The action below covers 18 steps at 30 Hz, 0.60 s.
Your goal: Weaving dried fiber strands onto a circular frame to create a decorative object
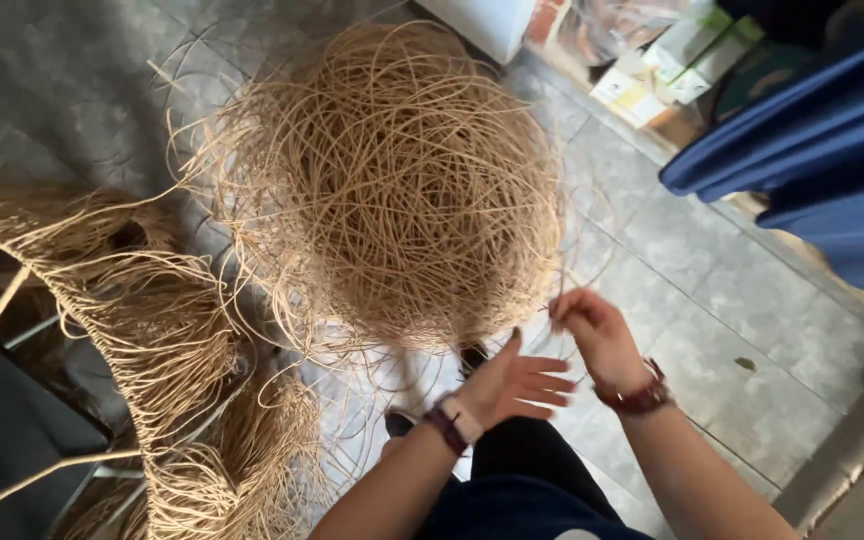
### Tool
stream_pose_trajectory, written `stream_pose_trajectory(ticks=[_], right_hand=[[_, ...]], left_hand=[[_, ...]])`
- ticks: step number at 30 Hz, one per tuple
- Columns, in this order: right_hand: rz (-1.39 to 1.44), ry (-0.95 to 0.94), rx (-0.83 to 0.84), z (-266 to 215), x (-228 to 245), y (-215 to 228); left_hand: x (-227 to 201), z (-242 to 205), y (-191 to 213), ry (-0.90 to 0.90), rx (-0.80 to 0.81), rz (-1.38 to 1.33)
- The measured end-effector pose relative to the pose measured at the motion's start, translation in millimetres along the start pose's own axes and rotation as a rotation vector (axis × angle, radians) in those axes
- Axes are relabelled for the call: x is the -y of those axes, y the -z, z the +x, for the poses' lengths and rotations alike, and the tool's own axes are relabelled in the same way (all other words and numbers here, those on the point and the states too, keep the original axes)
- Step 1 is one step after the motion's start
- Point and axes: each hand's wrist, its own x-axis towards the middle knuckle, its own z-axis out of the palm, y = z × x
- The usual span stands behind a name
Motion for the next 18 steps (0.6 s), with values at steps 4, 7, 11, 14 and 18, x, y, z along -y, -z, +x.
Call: stream_pose_trajectory(ticks=[4,7,11,14,18], right_hand=[[-0.138,0.038,0.258,-79.8,72.4,4.1],[-0.181,-0.126,0.339,-122.2,66.0,41.8],[-0.154,-0.176,0.353,-147.1,64.3,85.2],[-0.414,-0.172,0.236,-138.8,78.9,76.5],[-0.259,-0.253,0.228,-112.3,94.8,28.7]], left_hand=[[-10.6,37.4,-45.1,-0.140,0.230,-0.665],[-74.5,19.6,-73.7,-0.333,-0.048,-0.535],[-95.3,14.4,-80.4,-0.334,0.067,-0.709],[-58.8,-13.5,-142.2,-0.384,-0.223,0.437],[62.3,15.3,-104.0,-0.258,0.123,1.332]])
